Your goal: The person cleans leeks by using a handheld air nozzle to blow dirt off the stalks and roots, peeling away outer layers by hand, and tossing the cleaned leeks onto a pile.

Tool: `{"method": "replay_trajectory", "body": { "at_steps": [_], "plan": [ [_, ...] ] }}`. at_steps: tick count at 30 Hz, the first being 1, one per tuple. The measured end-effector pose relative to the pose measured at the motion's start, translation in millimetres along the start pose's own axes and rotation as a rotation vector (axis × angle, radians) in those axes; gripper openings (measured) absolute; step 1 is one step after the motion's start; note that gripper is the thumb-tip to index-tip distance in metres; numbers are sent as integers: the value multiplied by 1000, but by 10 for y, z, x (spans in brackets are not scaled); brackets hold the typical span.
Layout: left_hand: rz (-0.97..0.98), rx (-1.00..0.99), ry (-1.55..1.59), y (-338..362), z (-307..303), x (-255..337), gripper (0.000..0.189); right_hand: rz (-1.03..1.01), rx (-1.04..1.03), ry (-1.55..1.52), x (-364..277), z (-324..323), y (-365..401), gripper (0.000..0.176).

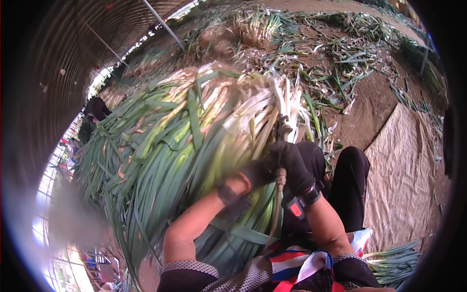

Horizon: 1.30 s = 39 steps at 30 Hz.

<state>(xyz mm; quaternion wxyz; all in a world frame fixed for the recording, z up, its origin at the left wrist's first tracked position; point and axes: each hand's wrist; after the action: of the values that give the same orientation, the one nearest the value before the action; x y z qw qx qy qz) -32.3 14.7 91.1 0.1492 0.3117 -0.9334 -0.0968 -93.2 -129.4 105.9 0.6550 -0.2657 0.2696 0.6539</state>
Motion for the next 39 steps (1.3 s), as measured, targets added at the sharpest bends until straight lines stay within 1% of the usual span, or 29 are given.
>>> {"method": "replay_trajectory", "body": {
  "at_steps": [1,2,3,4,5,8,9,10,11,12,13,14,15,16,18,19,20,21,22,24,25,26,28,29,32,35,38,39],
  "plan": [
    [-84,-4,-23,128,-170,251,21,-58,5,-22,39,19,-82,25],
    [-167,-10,-44,230,-295,464,22,-15,29,-20,-29,48,-104,25],
    [-75,108,136,270,-309,598,23,30,55,-19,-121,78,-109,24],
    [16,159,246,315,-264,677,22,76,84,-21,-173,90,-111,24],
    [106,178,320,409,-198,716,22,65,144,16,-175,79,-116,24],
    [352,100,275,757,0,596,23,42,287,71,3,183,-149,24],
    [414,82,241,853,27,486,24,154,198,-3,101,181,-132,24],
    [413,111,166,920,3,318,25,87,183,-207,158,380,46,27],
    [380,154,81,1000,-37,152,26,-156,64,115,484,299,-7,28],
    [328,203,-8,1061,-96,-11,27,-67,14,107,530,349,3,28],
    [105,308,-97,1089,-115,-134,29,22,-35,104,457,509,38,29],
    [-162,411,-191,1069,-109,-198,29,437,-11,-231,294,626,167,28],
    [-430,512,-286,1047,-122,-252,30,448,-33,-159,225,750,242,23],
    [-498,511,-181,1001,-164,-305,30,334,-2,-54,385,790,244,20],
    [-626,498,30,884,-257,-419,30,102,65,149,919,796,242,16],
    [-707,443,30,811,-236,-500,32,164,77,79,992,827,280,14],
    [-786,387,30,716,-168,-616,35,225,92,10,1065,858,317,15],
    [-863,332,29,624,-100,-746,37,250,97,-8,972,934,393,14],
    [-775,361,79,578,-42,-942,40,275,100,-26,911,982,444,14],
    [-597,418,177,561,-12,-1316,46,282,12,117,888,983,488,13],
    [-653,371,326,548,-160,-1232,54,325,-26,132,853,951,529,13],
    [-645,380,336,564,-259,-1095,55,366,-65,147,814,936,550,13],
    [-628,396,354,595,-475,-690,57,390,34,79,722,961,577,14],
    [-625,456,337,570,-351,-752,58,407,84,44,711,963,595,15],
    [-696,380,62,498,-406,-503,53,137,-22,254,869,879,659,15],
    [-686,437,-194,498,-240,-635,39,343,-35,-1,812,937,757,17],
    [-521,412,-54,582,-297,-889,22,317,-67,60,868,865,711,14],
    [-442,465,104,615,-192,-1139,21,314,-75,27,886,862,710,13]
  ]
}}
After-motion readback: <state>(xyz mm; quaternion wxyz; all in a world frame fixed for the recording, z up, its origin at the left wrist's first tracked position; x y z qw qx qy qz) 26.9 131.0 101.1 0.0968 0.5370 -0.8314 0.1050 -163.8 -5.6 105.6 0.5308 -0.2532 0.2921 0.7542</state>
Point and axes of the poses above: each hand's wrist, its own y-axis away from the middle knuckle, its own z-axis out of the palm, x = y × z, and after that the axes turned 2 degrees about -z, right-handed
